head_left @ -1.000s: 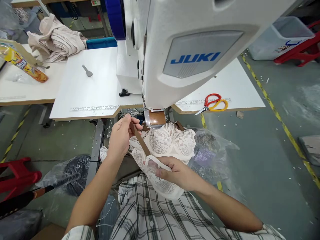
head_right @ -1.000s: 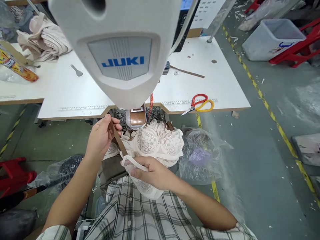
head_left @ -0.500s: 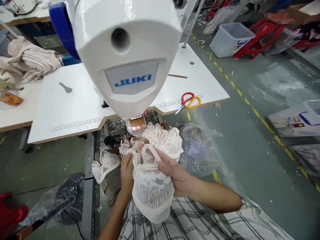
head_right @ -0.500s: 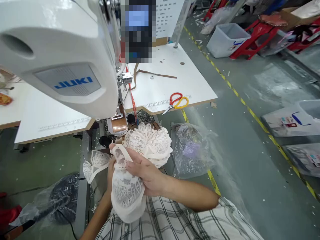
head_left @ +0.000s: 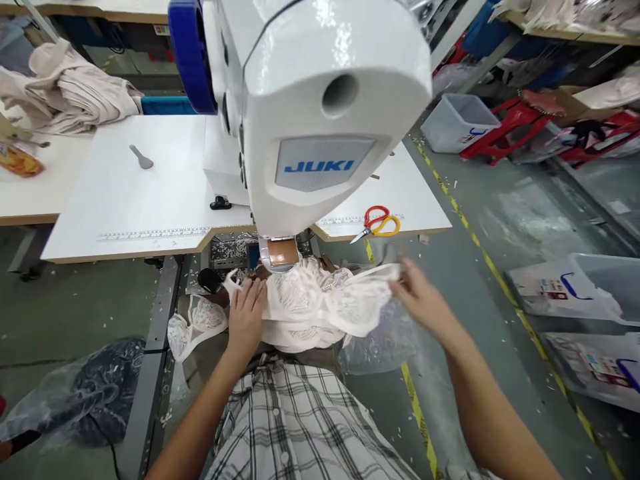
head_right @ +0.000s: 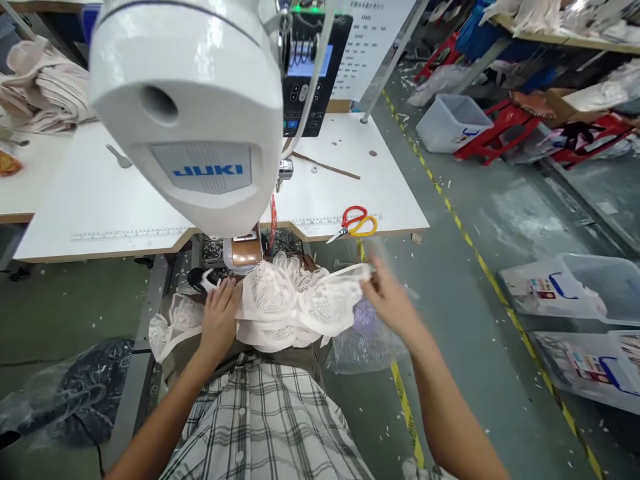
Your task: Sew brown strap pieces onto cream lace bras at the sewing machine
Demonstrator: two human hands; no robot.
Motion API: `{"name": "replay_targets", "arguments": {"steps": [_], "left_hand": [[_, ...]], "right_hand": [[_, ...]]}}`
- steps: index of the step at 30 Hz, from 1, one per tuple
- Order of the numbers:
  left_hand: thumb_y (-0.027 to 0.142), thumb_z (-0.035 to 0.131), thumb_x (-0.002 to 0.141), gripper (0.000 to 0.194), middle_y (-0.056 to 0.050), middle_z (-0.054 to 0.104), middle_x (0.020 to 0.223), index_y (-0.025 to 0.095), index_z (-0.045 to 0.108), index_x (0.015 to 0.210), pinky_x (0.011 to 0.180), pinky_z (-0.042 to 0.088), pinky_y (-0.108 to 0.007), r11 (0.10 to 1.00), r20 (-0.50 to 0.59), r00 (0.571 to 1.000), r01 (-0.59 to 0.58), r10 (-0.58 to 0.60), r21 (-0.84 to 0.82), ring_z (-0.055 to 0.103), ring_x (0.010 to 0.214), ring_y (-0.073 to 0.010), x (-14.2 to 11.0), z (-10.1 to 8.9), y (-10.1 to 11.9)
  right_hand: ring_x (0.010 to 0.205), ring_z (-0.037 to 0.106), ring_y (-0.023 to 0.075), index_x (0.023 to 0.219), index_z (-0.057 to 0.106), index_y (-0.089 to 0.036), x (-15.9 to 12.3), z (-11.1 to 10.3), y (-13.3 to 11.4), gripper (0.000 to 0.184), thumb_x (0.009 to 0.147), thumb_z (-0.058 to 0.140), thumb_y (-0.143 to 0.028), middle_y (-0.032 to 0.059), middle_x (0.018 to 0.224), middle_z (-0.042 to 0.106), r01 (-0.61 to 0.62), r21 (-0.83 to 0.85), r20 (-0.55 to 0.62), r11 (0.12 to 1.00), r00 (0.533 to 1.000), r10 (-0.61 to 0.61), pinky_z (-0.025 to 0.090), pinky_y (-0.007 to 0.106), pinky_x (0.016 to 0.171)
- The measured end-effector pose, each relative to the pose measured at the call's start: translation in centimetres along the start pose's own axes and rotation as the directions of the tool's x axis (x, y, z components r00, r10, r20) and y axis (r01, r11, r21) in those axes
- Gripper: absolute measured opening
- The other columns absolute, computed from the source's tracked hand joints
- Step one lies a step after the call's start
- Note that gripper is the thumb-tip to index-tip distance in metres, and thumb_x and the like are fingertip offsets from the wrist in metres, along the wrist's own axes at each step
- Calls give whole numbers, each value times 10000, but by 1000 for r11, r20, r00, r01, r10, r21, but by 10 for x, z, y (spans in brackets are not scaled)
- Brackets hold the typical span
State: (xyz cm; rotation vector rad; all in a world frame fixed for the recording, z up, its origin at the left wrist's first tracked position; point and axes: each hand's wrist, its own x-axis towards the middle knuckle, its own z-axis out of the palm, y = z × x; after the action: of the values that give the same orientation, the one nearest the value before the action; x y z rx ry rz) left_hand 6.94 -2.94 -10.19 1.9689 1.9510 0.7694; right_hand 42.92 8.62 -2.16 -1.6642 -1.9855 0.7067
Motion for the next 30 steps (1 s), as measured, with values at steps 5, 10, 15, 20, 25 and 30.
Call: {"name": "replay_targets", "arguments": {"steps": [5, 10, 15, 20, 25, 30], "left_hand": [[26, 337, 880, 563, -164, 430, 1498, 119, 446, 1425, 1160, 222, -557, 999, 171, 985, 31, -35, 25, 343, 1419, -310, -33, 29, -1], [21, 361, 840, 597, -170, 403, 1516, 107, 436, 1426, 1149, 268, -541, 998, 302, 952, 35, -46, 42, 314, 1433, -302, -57, 14, -9], [322, 504, 898, 458, -102, 442, 1498, 219, 530, 1343, 1108, 385, -430, 975, 325, 919, 203, -222, 90, 412, 1372, -271, -73, -29, -59], [328, 420, 992, 411, -201, 541, 1310, 92, 484, 1321, 961, 479, -516, 616, 36, 643, 715, -765, 332, 555, 1185, -298, -76, -49, -146], [379, 568, 935, 297, -60, 648, 1034, 139, 606, 1106, 750, 553, -355, 476, 74, 493, 775, -867, 416, 643, 856, -170, -73, -51, -171], [424, 336, 980, 440, -97, 616, 721, 155, 578, 730, 556, 344, -278, 582, 39, 639, 672, -768, 457, 591, 682, -216, -64, -80, -113]], "right_hand": [[1314, 417, 313, 1423, 384, -143, 2, 65, -29, 582, 928, 458, -440, 199, 1382, 479, 116, -153, -89, 981, 987, -130, 345, 532, 1086], [1391, 344, 352, 1497, 271, -137, 0, 137, -86, 787, 885, 514, -568, 214, 1507, 359, 319, 11, 397, 948, 868, -297, 323, 547, 1118], [1402, 332, 343, 1499, 254, -106, -22, 176, -87, 842, 873, 514, -606, 222, 1512, 346, 334, -8, 448, 942, 844, -295, 328, 509, 1131], [1387, 354, 310, 1491, 251, -99, -17, 174, -91, 772, 919, 450, -578, 193, 1501, 374, 252, -3, 443, 968, 868, -225, 350, 497, 1122], [1401, 333, 295, 1491, 253, -126, -13, 156, -93, 767, 905, 500, -556, 178, 1515, 347, 215, 77, 430, 974, 874, -227, 336, 489, 1138], [1356, 404, 264, 1410, 406, -207, -23, 141, -115, 670, 865, 572, -560, 140, 1449, 442, 300, 266, 319, 916, 870, -377, 367, 451, 1113]]}}
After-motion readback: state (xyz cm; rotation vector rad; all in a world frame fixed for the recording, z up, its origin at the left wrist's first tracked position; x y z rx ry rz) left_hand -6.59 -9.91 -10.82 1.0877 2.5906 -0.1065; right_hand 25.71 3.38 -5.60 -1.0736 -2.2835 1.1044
